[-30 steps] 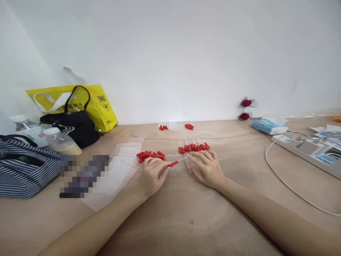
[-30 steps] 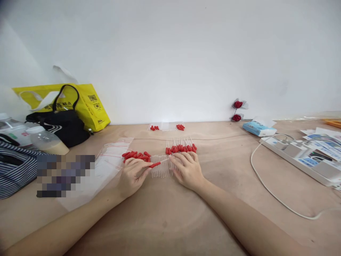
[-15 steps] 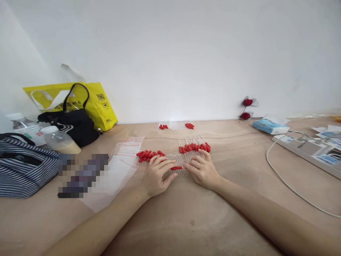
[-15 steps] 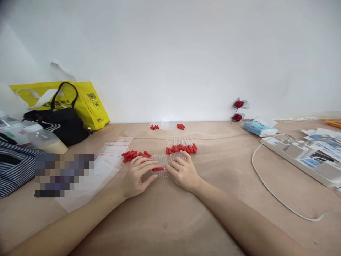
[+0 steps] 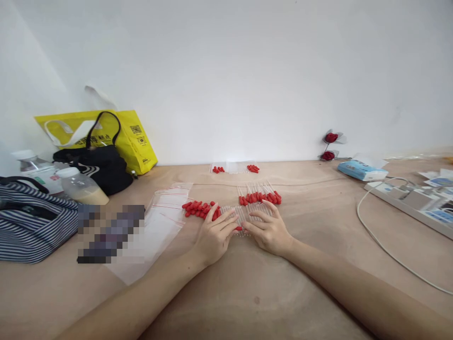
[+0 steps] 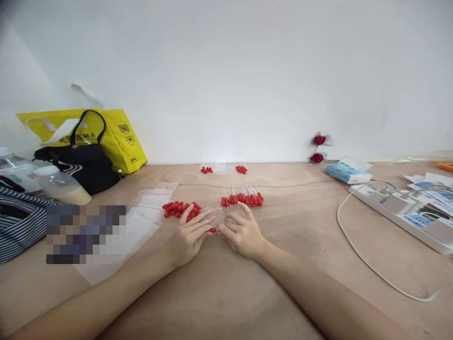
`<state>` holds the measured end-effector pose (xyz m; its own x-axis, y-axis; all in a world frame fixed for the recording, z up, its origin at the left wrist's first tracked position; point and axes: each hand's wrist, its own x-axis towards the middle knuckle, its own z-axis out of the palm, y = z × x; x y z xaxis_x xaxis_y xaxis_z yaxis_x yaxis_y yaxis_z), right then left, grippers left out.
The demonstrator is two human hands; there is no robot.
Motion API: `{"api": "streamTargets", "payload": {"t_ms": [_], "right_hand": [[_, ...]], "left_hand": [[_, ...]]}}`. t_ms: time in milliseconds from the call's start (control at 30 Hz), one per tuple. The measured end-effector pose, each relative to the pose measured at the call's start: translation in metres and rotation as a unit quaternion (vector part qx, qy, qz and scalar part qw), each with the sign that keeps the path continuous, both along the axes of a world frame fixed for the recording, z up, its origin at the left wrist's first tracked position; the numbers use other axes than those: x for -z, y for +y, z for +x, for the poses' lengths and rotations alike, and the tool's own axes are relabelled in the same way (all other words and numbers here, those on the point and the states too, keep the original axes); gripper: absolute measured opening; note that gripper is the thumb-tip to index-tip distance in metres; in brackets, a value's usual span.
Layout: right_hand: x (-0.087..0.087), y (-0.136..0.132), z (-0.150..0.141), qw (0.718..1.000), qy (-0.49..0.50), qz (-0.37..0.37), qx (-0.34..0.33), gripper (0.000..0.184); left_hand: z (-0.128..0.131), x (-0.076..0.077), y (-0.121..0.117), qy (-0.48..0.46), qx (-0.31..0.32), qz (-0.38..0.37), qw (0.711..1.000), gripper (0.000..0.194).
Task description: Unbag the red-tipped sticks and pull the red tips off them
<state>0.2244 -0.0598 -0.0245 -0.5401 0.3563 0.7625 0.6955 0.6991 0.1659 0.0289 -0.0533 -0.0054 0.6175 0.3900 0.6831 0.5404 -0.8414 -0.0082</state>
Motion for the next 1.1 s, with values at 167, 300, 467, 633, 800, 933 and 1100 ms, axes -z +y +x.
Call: {"api": "streamTargets", "payload": {"t_ms": [167,300,467,633,800,933,1100], "right_hand": [[-0.001,-0.004,0.0,1.0,0.003,0.006,0.003,0.017],[-0.004,-0.005,-0.001,1.0,0.008,0.012,0.005,0.015],[-0.004,-0.006,0.0,1.0,0.012,0.021,0.001,0.013],[-0.004,-0.007,0.0,0.999,0.017,0.029,0.0,0.013],[-0.004,-0.006,0.0,0.998,0.032,0.051,-0.011,0.01],[-0.006,-0.007,0.007,0.998,0.045,0.042,0.0,0.011],[-0.005,-0.006,0.015,0.996,0.065,0.018,0.055,0.015]], "left_hand": [[0.0,-0.004,-0.004,0.004,-0.007,0.006,1.0,0.022],[0.0,-0.004,-0.005,0.01,-0.006,0.004,1.0,0.024],[-0.001,-0.005,-0.005,0.022,-0.003,0.012,1.0,0.024],[-0.002,-0.006,-0.006,0.034,0.001,0.027,0.999,0.026],[-0.002,-0.003,-0.006,0.03,0.0,0.038,0.999,0.026],[-0.008,-0.004,-0.004,0.026,-0.019,0.032,0.999,0.025],[-0.017,-0.004,-0.001,-0.018,-0.052,0.04,0.998,0.015]]}}
